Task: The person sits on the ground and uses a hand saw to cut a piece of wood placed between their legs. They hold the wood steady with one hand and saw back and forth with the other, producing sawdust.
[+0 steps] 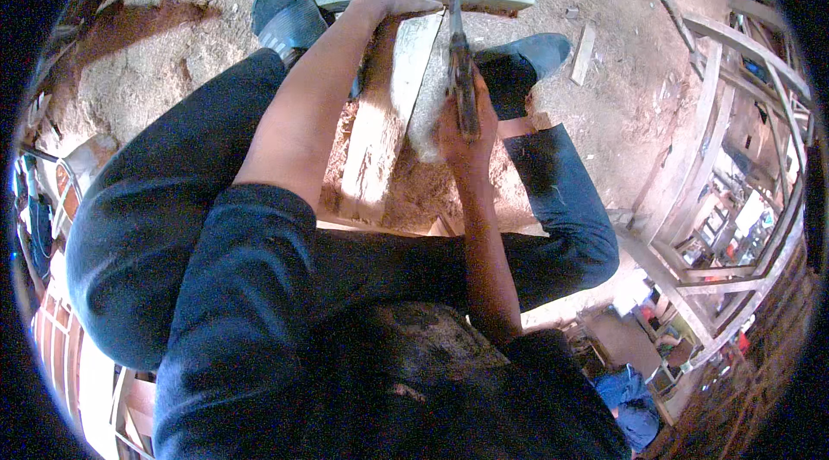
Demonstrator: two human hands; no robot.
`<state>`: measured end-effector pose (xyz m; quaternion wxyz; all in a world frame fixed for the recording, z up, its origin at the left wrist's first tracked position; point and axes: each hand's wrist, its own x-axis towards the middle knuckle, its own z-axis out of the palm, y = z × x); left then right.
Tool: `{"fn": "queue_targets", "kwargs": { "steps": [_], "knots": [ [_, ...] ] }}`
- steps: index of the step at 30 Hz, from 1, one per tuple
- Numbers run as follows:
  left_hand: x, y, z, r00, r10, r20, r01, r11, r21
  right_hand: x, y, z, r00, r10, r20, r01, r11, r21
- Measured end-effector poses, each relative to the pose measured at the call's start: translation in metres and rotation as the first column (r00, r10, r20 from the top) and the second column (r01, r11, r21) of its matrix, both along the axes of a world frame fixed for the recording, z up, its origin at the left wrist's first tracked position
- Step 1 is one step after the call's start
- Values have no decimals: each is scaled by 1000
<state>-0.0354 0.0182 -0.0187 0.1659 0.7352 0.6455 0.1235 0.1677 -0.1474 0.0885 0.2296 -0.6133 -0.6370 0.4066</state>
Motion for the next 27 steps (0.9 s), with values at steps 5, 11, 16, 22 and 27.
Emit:
{"fn": "queue_targets", "kwargs": {
  "steps": [5,11,16,22,27],
  "knots": [
    [-2,-6,9,999,-34,-21,34,999,-18,33,-45,-17,980,141,141,-178,939,296],
    [-4,-10,7,1000,-8,-5,8,1000,8,-6,-9,10,998,-4,58,13,986,-164],
    [-2,-7,1,999,-5,-36,8,997,81,22,-82,5,999,29,45,-34,994,103],
    [-4,0,-6,999,-49,-15,48,996,-72,17,-22,-14,1000,2,25,-3,998,66],
    [-12,1,-25,991,-92,-97,94,995,17,15,-83,17,999,-32,20,31,997,70]
  ]
}}
